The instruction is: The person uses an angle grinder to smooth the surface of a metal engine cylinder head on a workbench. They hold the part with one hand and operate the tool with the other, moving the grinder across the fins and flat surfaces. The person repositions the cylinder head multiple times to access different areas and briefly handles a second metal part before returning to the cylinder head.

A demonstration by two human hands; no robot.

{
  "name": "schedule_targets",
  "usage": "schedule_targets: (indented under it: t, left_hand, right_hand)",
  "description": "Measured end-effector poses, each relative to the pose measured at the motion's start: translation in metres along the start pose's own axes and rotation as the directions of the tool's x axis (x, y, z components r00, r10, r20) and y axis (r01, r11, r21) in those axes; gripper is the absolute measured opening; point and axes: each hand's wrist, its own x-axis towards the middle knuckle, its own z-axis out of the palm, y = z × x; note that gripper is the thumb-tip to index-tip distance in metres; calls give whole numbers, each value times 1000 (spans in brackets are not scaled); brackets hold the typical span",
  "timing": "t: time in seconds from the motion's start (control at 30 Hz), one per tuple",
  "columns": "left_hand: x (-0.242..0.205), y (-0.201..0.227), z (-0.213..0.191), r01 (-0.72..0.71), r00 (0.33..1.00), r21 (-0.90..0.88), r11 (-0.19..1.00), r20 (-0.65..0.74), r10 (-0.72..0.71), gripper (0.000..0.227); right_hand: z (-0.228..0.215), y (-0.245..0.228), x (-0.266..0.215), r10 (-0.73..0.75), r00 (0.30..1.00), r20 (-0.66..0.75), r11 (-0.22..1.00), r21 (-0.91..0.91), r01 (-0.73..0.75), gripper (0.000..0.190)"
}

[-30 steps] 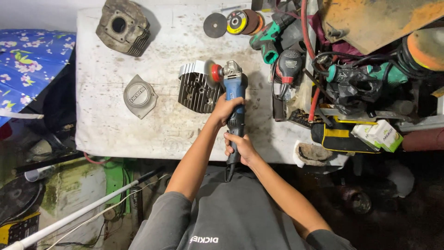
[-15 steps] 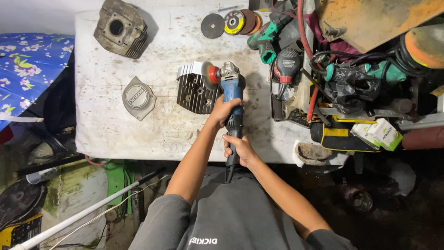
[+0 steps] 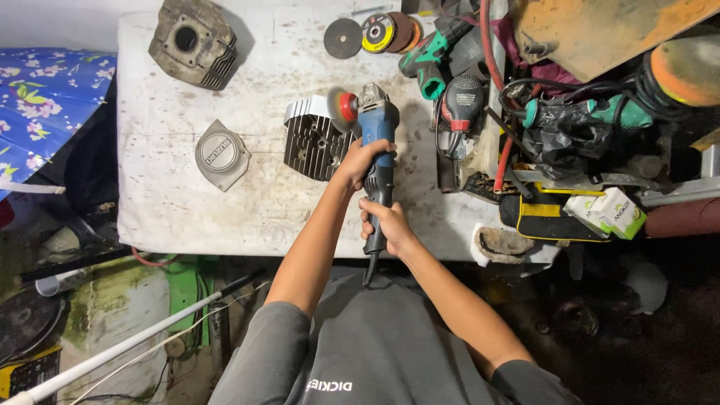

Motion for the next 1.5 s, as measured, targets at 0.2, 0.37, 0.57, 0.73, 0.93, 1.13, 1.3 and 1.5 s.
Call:
schedule_targets:
  t: [0.2, 0.37, 0.57, 0.73, 0.93, 1.13, 1.3, 1.5]
  left_hand:
    - [27, -20, -5, -9, 1000, 19, 1000, -14, 9, 71]
    - [39, -25, -11, -7, 999, 17, 1000, -35, 7, 69]
    - [34, -26, -11, 6, 1000, 18, 1000, -27, -5, 70]
    - [34, -25, -13, 8, 1000, 12, 1000, -25, -8, 69]
    - [26, -24, -12, 12, 999, -2, 1000, -41, -12, 70]
    - [24, -23, -13, -4, 999, 9, 1000, -41, 4, 71]
    - [29, -31, -13, 0, 999, 10, 1000, -48, 0, 68]
    - [22, -27, -12, 3, 999, 9, 1000, -35, -2, 68]
  right_hand:
    - [-10, 1, 3, 15, 1000, 20, 1000, 13, -16, 28]
    - [-9, 3, 9, 35, 999, 23, 999, 15, -35, 28]
    - [-13, 8, 11, 38, 999, 18, 999, 16, -38, 25]
    - [-14, 13, 13, 38, 999, 4, 999, 22, -38, 23]
    - [-9, 11, 7, 39, 999, 11, 999, 8, -39, 20]
    - [-7, 12, 5, 23, 1000, 19, 1000, 11, -24, 18]
    - [-6, 10, 1, 28, 999, 16, 999, 16, -28, 18]
    - [-15, 22, 11, 47, 999, 24, 998, 40, -48, 18]
